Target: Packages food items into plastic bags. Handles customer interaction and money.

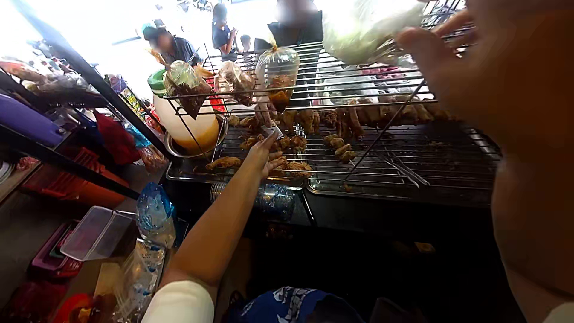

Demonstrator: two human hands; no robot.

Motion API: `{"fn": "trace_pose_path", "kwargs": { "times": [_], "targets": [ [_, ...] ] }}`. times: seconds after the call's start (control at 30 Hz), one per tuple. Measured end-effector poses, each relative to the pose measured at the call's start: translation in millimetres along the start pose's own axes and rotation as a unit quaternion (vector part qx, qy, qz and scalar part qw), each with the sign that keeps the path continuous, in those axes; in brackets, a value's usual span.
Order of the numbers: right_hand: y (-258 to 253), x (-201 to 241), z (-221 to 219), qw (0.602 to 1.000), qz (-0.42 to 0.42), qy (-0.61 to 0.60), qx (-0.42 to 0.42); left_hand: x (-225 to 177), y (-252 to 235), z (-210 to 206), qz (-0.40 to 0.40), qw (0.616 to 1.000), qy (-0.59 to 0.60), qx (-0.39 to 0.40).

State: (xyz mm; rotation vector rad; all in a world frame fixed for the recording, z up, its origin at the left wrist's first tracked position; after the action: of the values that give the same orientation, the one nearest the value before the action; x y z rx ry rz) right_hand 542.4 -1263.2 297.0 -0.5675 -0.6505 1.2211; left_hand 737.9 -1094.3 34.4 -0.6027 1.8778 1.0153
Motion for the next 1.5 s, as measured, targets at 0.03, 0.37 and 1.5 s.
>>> {"fn": "trace_pose_path", "kwargs": {
  "times": [0.03, 0.37, 1.5],
  "targets": [
    [24, -4, 0, 0.999, 0.023, -0.026, -0.008, 1, -2, -1, 0.003, 1.0, 0.01, -0.017],
    [217, 50, -110, 0.916, -0.071, -0.338, 0.203, 16, 9, 19, 0.014, 0.996, 0.076, -0.04],
    [482, 165, -475, 0.544, -0.416, -0.257, 0.682, 392, 91, 333, 0.139, 0.984, -0.107, -0.045]
  ]
}}
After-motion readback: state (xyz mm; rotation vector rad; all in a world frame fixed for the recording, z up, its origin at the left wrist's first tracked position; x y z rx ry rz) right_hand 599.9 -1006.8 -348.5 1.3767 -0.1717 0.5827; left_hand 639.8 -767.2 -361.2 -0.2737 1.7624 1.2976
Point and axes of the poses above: each hand's wrist, its own y-axis away from the middle knuckle, its own z-axis out of the back of the hand, x = y × z, the point moved 7 cm from there along -y, towards the middle knuckle, and after that the axes turned 3 degrees about -z, right-handed, at the moved point
